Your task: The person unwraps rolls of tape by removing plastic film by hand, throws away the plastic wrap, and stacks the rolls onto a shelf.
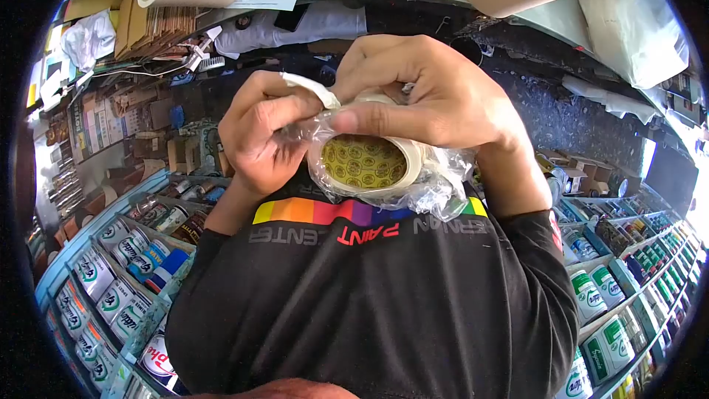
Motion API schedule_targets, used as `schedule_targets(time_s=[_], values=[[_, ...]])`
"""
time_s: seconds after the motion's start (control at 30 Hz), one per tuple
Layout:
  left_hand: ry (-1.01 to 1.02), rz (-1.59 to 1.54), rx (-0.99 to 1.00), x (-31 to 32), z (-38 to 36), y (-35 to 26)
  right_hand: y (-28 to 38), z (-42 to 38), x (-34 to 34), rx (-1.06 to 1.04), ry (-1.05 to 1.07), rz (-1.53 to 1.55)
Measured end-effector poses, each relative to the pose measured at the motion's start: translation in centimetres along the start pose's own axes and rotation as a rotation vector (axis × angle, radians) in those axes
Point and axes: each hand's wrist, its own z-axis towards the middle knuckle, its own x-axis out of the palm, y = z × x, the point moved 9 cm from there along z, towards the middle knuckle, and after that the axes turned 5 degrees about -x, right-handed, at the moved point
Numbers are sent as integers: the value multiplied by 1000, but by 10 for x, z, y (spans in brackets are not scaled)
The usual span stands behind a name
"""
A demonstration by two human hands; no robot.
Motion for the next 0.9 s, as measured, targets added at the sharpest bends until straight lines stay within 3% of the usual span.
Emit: schedule_targets(time_s=[0.23,0.3,0.37,0.4,0.43,0.53,0.6,0.7,0.77,0.83,0.9], values=[[-23,-1,192,-1,-8,-14,-30,-6,10,65,-179,769],[32,64,226,-4,-5,-23,-35,-12,9,110,-280,770],[-50,50,157,-11,-18,-10,-41,-17,8,90,-343,907],[-97,51,139,-14,-21,-7,-39,-18,5,87,-390,823],[-143,52,120,-17,-23,-4,-44,-20,0,64,-512,1013],[-272,-13,-149,-29,-37,21,-40,-19,-4,-93,-428,1622],[-315,7,-288,-34,-50,44,-54,-24,-8,-104,-362,1658],[-383,-227,-673,-27,-43,66,-61,-26,-8,-215,-287,1621],[-330,-377,-701,-15,-16,74,-55,-28,-8,-252,-301,1567],[-104,-485,-816,-5,-13,99,-54,-26,-3,-211,-318,1480],[98,-718,-891,10,-14,120,-54,-19,0,-232,-111,1315]])
